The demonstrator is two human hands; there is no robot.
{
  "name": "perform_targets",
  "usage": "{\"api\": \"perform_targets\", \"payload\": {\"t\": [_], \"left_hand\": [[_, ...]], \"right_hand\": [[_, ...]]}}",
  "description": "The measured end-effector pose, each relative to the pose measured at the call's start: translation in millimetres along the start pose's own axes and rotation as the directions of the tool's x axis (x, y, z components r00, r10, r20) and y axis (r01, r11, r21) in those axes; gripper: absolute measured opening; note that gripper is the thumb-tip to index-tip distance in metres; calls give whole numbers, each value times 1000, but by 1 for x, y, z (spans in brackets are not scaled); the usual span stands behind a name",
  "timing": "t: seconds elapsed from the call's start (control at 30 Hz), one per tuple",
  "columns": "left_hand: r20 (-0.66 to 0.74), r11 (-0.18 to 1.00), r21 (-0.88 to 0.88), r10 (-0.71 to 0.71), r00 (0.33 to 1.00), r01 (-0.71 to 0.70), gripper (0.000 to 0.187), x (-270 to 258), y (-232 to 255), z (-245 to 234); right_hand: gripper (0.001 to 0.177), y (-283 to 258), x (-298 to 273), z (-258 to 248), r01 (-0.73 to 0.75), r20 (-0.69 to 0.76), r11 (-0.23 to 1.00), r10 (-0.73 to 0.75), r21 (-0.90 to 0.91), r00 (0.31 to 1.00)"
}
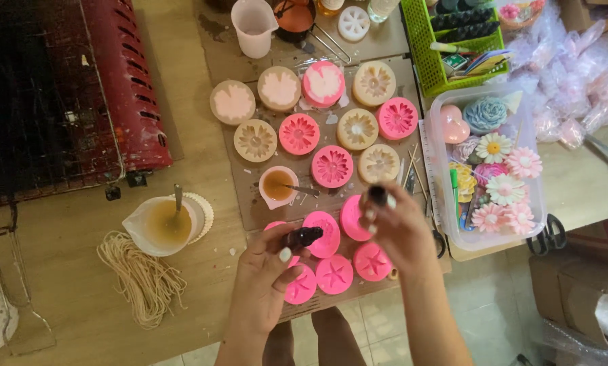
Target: The person is preparing candle molds by inserting wicks and adding fragrance or dye.
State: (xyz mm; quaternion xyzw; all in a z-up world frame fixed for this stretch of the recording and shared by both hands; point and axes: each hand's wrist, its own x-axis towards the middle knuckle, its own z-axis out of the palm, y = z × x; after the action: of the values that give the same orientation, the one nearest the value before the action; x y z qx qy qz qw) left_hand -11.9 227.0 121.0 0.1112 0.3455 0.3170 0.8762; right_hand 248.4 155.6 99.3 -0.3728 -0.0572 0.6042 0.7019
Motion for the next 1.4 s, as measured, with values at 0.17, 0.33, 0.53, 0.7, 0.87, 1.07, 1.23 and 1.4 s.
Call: {"api": "perform_targets", "payload": {"t": [0.17, 0.33, 0.53, 0.7, 0.87, 1.07, 1.23, 1.4], "left_hand": [[39, 993, 67, 96, 995, -99, 44, -6, 2, -26], [25, 991, 21, 131, 991, -131, 39, -10, 3, -49], [-8, 988, 0, 156, 988, -156, 43, -6, 10, -56], [-49, 988, -31, 152, 987, -153, 42, 0, 8, -69], [-2, 983, -167, 81, 997, -80, 43, 3, 22, -53], [-11, 964, -266, -16, 1000, 12, 50, 7, 24, -53], [-30, 981, -191, 24, 999, -29, 46, 2, 29, -43], [-149, 949, 219, 260, 954, -225, 36, 4, 34, -22]], "right_hand": [[24, -42, 114, -18, 153, -135, 683, -350, -714, 927], [18, -72, 220, -26, 358, 269, 47, -568, -933, 778], [18, -76, 280, -28, 246, 317, -203, -524, -948, 790], [25, -70, 252, -1, 279, 589, -574, -469, -770, 658], [20, -49, 124, 55, 108, 181, -180, -463, -978, 868], [60, 10, 60, 78, 189, 184, 111, -51, -976, 981], [42, 37, 53, 100, 289, 276, 49, -179, -956, 944], [43, 43, 44, 110, 351, 343, 3, -200, -936, 918]]}}
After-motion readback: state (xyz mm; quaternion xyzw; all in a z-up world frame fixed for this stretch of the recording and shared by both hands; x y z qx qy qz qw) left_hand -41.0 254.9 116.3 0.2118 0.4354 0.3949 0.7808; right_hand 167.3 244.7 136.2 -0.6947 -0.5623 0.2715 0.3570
